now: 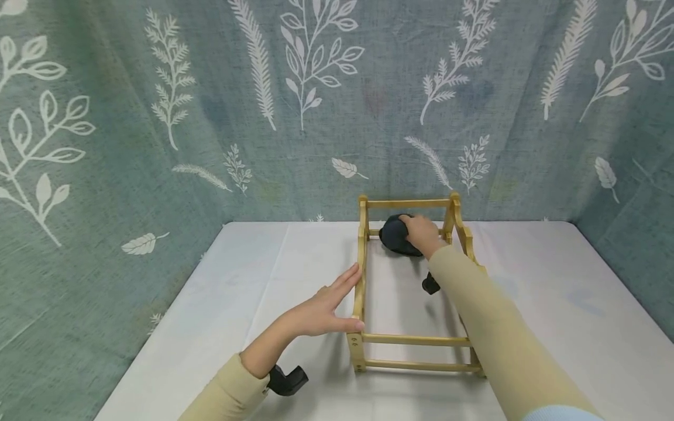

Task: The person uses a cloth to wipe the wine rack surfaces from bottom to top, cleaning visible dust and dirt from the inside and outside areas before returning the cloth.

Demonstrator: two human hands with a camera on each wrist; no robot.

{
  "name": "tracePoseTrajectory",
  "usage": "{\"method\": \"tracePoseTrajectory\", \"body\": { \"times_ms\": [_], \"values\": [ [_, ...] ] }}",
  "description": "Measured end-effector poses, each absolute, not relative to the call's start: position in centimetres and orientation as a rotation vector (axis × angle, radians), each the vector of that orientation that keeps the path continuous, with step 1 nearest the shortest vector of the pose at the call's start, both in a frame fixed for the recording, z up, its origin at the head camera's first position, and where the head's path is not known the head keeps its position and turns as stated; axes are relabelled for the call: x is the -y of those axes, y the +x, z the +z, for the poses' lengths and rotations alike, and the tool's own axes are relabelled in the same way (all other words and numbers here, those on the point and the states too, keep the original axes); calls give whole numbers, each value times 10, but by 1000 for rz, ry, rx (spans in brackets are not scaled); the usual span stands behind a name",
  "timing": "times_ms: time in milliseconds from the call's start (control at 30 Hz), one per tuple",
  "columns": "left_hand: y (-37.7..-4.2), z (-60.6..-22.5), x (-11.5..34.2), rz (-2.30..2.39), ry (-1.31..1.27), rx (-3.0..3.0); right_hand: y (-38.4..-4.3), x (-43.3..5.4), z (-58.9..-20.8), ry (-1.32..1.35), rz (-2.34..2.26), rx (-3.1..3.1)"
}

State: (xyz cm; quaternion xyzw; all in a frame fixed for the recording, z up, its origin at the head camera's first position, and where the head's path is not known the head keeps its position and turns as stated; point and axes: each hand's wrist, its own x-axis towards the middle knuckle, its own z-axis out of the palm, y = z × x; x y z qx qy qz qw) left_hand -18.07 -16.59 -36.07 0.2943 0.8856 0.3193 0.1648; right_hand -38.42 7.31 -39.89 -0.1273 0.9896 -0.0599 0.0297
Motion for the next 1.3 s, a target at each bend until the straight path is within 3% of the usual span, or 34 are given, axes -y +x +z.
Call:
{"method": "tracePoseTrajectory", "body": {
  "times_ms": [233, 367, 833, 1067, 1300],
  "values": [
    [-180, -360, 166, 906, 851, -2531, -383, -91, -392, -40, -36, -3094],
    [-181, -361, 166, 909, 852, -2527, -384, -95, -392, 4, -83, -3081],
    [-181, -362, 166, 948, 853, -2498, -391, -56, -377, -924, -422, -2770],
    [-178, -367, 165, 971, 885, -2484, -396, -55, -390, -908, -177, -2782],
    [-177, -363, 165, 958, 870, -2520, -404, -91, -372, -910, 79, -2732]
  ]
}}
